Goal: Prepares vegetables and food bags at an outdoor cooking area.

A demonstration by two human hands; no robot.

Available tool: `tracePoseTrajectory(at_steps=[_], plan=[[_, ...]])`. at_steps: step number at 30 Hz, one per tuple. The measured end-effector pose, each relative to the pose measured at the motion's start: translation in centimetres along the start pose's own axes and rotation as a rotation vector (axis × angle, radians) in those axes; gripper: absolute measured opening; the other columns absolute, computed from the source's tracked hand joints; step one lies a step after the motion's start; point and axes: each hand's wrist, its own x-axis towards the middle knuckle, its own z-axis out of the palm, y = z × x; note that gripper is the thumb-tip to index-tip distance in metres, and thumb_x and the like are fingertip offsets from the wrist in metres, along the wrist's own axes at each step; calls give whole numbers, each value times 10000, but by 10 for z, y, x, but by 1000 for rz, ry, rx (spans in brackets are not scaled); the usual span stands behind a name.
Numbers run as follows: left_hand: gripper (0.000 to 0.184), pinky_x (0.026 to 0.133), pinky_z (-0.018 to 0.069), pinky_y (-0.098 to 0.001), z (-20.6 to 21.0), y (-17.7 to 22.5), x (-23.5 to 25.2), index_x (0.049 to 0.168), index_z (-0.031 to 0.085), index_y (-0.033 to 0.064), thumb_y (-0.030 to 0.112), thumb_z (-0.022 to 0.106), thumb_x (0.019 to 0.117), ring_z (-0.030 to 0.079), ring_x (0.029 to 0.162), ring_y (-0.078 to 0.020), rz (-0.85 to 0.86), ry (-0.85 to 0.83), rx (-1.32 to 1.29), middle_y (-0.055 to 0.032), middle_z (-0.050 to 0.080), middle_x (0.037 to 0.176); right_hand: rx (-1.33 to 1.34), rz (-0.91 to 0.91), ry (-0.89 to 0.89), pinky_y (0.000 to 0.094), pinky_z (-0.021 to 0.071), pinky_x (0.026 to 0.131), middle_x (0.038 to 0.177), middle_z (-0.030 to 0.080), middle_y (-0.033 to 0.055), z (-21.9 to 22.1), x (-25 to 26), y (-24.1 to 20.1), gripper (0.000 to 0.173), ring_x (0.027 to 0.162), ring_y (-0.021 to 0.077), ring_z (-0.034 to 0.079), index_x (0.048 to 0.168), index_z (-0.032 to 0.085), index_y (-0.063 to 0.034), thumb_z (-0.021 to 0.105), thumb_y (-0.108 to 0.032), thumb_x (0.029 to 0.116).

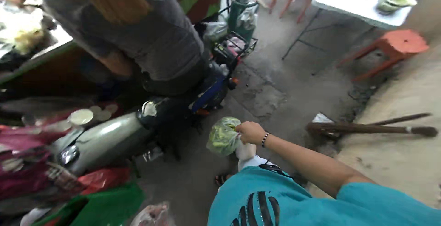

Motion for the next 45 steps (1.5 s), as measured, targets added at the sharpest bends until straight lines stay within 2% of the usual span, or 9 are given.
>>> tracePoseTrajectory(at_steps=[5, 9, 11, 14, 18, 25, 33, 39, 45], plan=[[260, 781, 613, -279, 30, 55, 26, 1076, 573, -74, -11, 719, 870, 693, 863, -145, 229, 5, -641, -107, 676, 934, 152, 207, 111, 681, 488, 947, 1170, 705, 210, -11, -31, 73, 286, 1136, 428, 653, 1221, 714, -103, 645, -247, 984], [275, 876, 556, -255, 73, 98, 30, 1045, 638, -81, 56, 752, 836, 666, 940, -131, 345, 9, -470, -113, 682, 976, 219, 311, 175, 673, 501, 919, 1130, 712, 207, -23, -46, 136, 263, 1104, 422, 664, 1179, 720, -94, 652, -252, 979], [267, 825, 590, -258, 101, 127, 30, 1045, 615, -94, 34, 721, 836, 680, 882, -110, 315, -34, -587, -96, 679, 943, 258, 351, 201, 676, 504, 908, 1107, 714, 212, -28, -48, 171, 264, 1083, 424, 670, 1151, 723, -81, 658, -269, 976], [133, 738, 610, -270, 141, 180, 30, 1063, 618, -20, 19, 598, 937, 689, 807, -120, 230, -148, -1006, -62, 686, 910, 295, 399, 213, 666, 508, 919, 1107, 712, 219, -40, -50, 226, 289, 1085, 426, 670, 1133, 721, -60, 651, -300, 988], [280, 658, 616, -370, 183, 260, 39, 1009, 715, 126, 299, 497, 1040, 709, 746, -211, 49, -423, -1612, -84, 719, 866, 360, 462, 201, 652, 505, 945, 1137, 710, 211, -58, -51, 286, 305, 1108, 412, 666, 1183, 710, -72, 626, -310, 1011], [386, 700, 622, -404, 239, 373, 50, 1058, 714, 112, 381, 436, 1071, 710, 777, -244, 76, -559, -1630, -120, 720, 923, 467, 430, 346, 635, 507, 938, 1074, 706, 229, -123, -49, 365, 299, 1039, 403, 677, 1176, 691, -14, 625, -260, 1019], [436, 755, 612, -390, 296, 454, 79, 1082, 720, 108, 433, 429, 1066, 709, 836, -230, 102, -733, -1608, -114, 726, 962, 529, 252, 539, 573, 525, 851, 950, 686, 204, -253, -9, 388, 273, 882, 329, 662, 1119, 679, 27, 647, -224, 1017], [466, 776, 601, -386, 361, 521, 127, 1107, 705, 113, 487, 431, 1055, 699, 850, -217, 115, -737, -1649, -97, 721, 972, 504, 44, 571, 499, 558, 734, 846, 680, 139, -351, 63, 387, 179, 744, 244, 651, 1078, 667, 5, 692, -150, 991], [431, 897, 575, -399, 434, 587, 205, 1270, 581, -63, 288, 504, 1033, 661, 1044, -216, -15, -695, -1342, -156, 673, 1177, 516, -63, 384, 497, 577, 795, 922, 722, 166, -440, 176, 372, 322, 797, 264, 699, 1247, 585, 35, 685, -134, 992]])
